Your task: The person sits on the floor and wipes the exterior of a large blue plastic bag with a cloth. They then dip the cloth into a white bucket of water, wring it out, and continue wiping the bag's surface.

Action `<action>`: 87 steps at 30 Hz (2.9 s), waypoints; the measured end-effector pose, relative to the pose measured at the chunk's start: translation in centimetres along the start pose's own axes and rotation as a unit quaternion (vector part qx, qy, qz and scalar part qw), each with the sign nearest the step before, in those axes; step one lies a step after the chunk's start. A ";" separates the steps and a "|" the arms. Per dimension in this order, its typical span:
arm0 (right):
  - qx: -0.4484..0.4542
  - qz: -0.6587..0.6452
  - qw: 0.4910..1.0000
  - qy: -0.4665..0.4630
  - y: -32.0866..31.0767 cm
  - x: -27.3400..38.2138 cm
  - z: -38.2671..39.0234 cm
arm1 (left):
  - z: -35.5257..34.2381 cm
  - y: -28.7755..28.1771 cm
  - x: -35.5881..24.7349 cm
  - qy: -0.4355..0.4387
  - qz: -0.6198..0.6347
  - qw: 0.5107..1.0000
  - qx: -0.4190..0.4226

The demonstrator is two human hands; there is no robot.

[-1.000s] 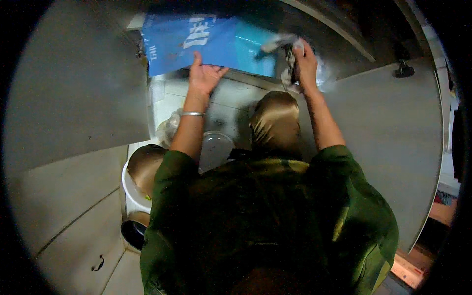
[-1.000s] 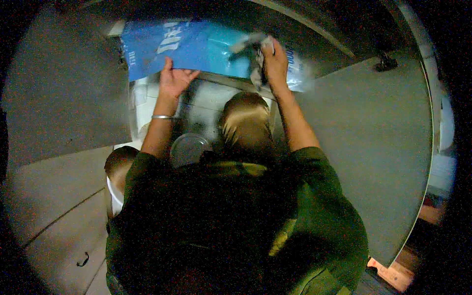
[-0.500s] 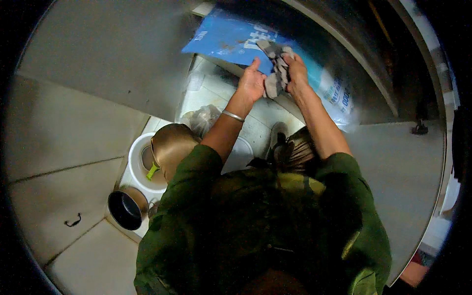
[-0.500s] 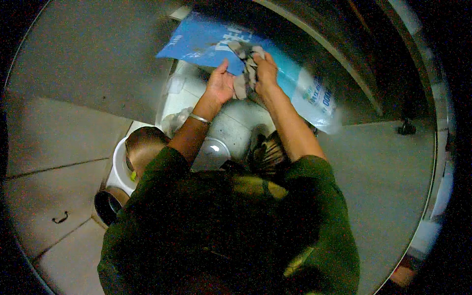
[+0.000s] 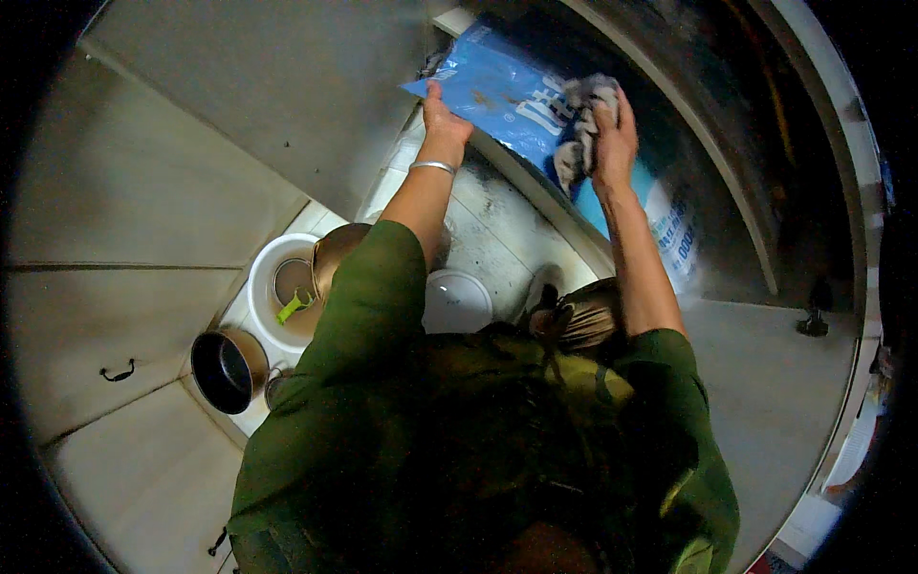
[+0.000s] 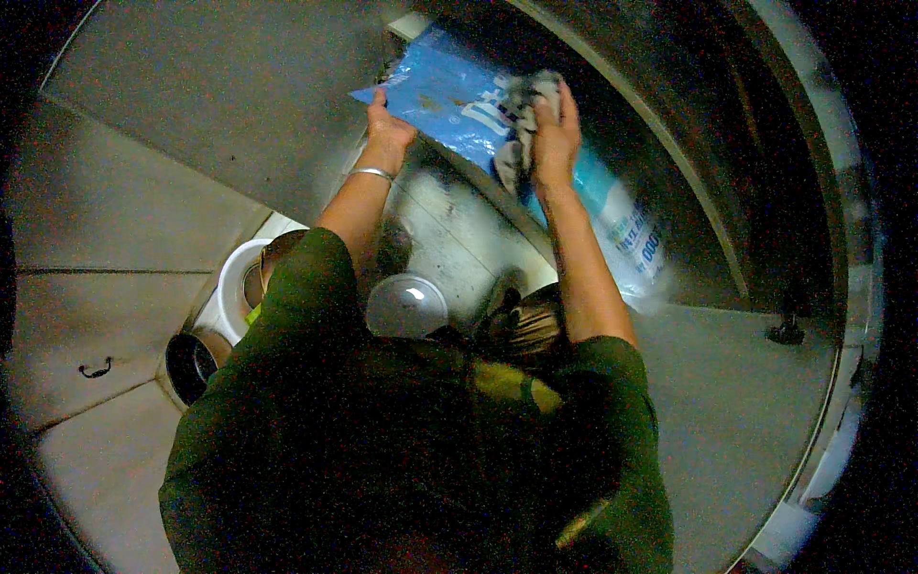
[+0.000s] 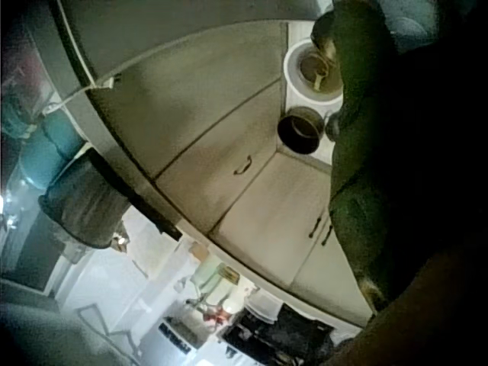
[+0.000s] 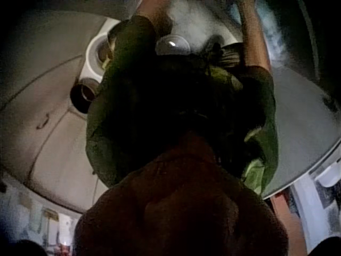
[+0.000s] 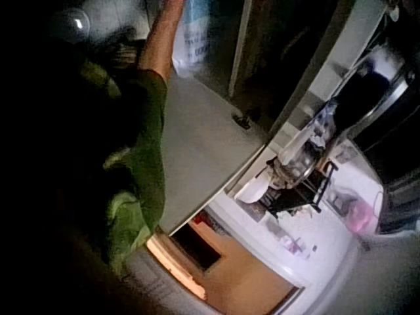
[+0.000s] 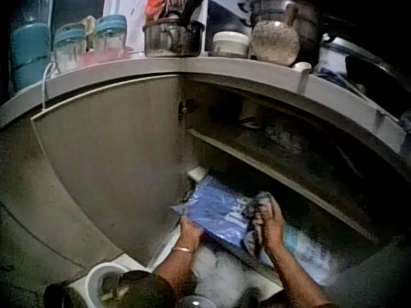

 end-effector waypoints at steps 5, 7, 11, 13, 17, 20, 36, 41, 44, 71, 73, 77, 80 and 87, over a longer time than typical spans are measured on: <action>0.090 0.267 0.918 -0.278 11.1 5.9 2.6 | 1.4 0.3 1.7 0.017 0.029 0.999 0.034; 0.082 0.301 0.917 -0.249 12.8 5.0 4.3 | 1.6 -0.6 3.6 -0.032 -0.002 0.999 0.010; 0.058 0.384 0.897 -0.213 13.3 0.8 0.2 | 2.0 0.7 4.6 -0.072 0.017 0.994 0.082; 0.006 0.446 0.878 -0.173 10.5 -3.5 -3.2 | 2.2 2.2 5.6 -0.081 0.038 0.988 0.126; -0.045 0.486 0.871 -0.062 3.8 -6.0 -6.1 | 1.3 0.6 4.1 -0.060 0.020 0.992 0.113; -0.122 0.327 0.932 -0.097 0.9 -2.2 -6.7 | 0.8 -0.3 4.1 -0.056 0.031 0.991 0.115; 0.031 0.428 0.871 -0.241 10.4 -0.9 0.2 | 0.4 0.2 5.6 -0.091 0.073 0.990 0.085; 0.028 0.384 0.920 -0.079 3.7 -2.5 -4.9 | 1.3 1.3 5.1 -0.077 0.036 0.989 0.119; 0.059 0.329 0.914 -0.231 7.1 3.7 -1.3 | 1.7 1.6 5.3 -0.076 0.045 0.990 0.114; 0.071 0.359 0.917 -0.158 9.8 4.5 3.1 | 7.0 3.2 8.0 -0.193 -0.095 0.974 0.069; 0.021 0.334 0.930 -0.152 8.6 3.2 1.5 | 6.8 3.7 8.5 -0.158 -0.113 0.974 0.115; 0.032 0.362 0.896 -0.257 11.2 4.3 5.0 | 6.4 1.7 7.8 -0.209 -0.069 0.975 0.042; 0.075 0.355 0.906 -0.215 11.1 3.1 2.5 | 7.7 3.6 8.4 -0.154 -0.114 0.980 0.051; 0.062 0.308 0.908 -0.277 10.4 8.2 7.2 | 7.1 2.4 7.8 -0.184 -0.101 0.977 0.045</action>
Point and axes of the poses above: each hand's wrist, its own z-axis away from the middle knuckle, its own y-axis out of the palm, x = y × z, the point moved 10 cm from there along -z, towards the middle knuckle, and after that the axes turned 15 degrees about z, right-handed, at the moved point
